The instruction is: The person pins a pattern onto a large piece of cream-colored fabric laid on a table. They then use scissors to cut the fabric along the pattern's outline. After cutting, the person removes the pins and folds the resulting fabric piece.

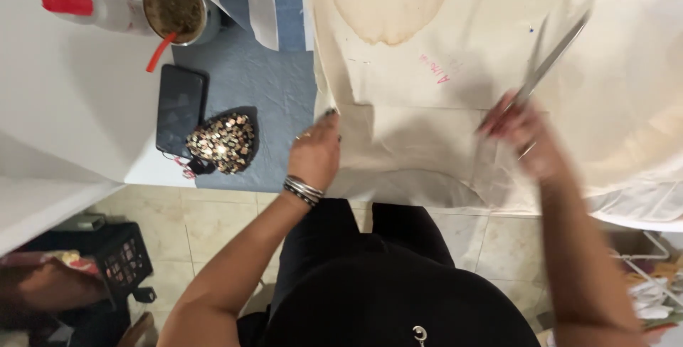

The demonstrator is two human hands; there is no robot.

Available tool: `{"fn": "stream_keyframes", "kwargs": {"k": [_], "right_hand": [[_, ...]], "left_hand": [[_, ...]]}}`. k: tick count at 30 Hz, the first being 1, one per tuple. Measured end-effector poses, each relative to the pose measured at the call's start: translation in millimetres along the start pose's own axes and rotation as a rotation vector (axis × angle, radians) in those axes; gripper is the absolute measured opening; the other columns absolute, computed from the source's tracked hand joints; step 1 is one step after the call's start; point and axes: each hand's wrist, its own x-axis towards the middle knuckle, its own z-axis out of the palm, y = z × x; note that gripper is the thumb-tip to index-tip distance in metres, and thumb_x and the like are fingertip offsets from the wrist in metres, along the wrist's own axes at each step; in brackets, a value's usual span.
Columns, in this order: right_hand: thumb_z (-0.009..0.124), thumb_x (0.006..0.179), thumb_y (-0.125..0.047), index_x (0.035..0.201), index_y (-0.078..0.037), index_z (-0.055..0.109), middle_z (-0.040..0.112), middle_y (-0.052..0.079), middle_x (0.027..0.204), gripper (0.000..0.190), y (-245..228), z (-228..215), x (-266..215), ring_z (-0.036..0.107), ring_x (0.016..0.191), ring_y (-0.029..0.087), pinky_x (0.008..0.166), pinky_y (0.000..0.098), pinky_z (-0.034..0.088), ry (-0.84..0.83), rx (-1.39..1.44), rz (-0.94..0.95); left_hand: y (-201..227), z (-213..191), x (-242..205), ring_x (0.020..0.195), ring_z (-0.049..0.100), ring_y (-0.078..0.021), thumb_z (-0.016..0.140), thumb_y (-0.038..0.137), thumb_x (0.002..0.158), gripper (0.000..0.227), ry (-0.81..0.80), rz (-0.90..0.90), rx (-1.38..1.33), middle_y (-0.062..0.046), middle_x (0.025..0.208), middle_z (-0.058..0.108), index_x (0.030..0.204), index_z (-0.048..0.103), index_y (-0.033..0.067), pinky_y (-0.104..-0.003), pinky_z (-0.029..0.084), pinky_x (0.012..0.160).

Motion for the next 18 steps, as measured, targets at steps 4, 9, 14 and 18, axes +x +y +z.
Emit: {"fn": "stream_keyframes", "kwargs": {"k": [4, 9, 14, 18], "right_hand": [[0.077, 0.084, -0.025, 0.115, -0.009, 0.045, 0.070, 0.021, 0.103, 0.048, 58.1, 119.6, -62.5, 0.072, 0.095, 0.023, 0.078, 0.0294, 0.056, 0.124, 0.413, 0.159], [0.079, 0.089, -0.011, 0.113, -0.006, 0.047, 0.071, 0.019, 0.105, 0.041, 21.4, 246.8, -82.6, 0.071, 0.096, 0.025, 0.081, 0.0322, 0.057, 0.361, 0.287, 0.284], [0.092, 0.082, -0.026, 0.117, -0.011, 0.054, 0.064, 0.009, 0.112, 0.054, 25.6, 302.5, -88.9, 0.062, 0.106, 0.023, 0.085, 0.0320, 0.050, 0.805, -0.177, 0.426], [0.091, 0.086, -0.027, 0.116, -0.010, 0.051, 0.061, 0.007, 0.110, 0.053, 32.1, 316.3, -99.8, 0.059, 0.107, 0.023, 0.085, 0.0344, 0.049, 1.080, -0.206, 0.457]], "left_hand": [[-17.5, 29.6, -13.8, 0.092, 0.074, -0.0209, 0.059, 0.021, 0.093, 0.046, 0.167, 0.085, -0.036, -0.005, 0.115, 0.076, 0.138, 0.064, 0.0142, -0.032, 0.058, 0.074], [-72.9, 47.5, -8.3, 0.090, 0.075, -0.0230, 0.068, 0.020, 0.082, 0.061, 0.101, -0.114, -0.303, -0.005, 0.107, 0.077, 0.143, 0.061, 0.0245, -0.036, 0.061, 0.077], [-101.5, 50.8, 25.7, 0.099, 0.076, -0.0246, 0.070, 0.004, 0.075, 0.064, -0.175, -0.468, -1.216, -0.014, 0.112, 0.076, 0.138, 0.061, 0.0086, -0.030, 0.064, 0.084], [-100.3, 105.3, 75.7, 0.096, 0.077, -0.0249, 0.084, 0.016, 0.075, 0.053, -0.267, -0.536, -1.318, -0.011, 0.106, 0.077, 0.126, 0.069, 0.0101, -0.034, 0.066, 0.073]]}}
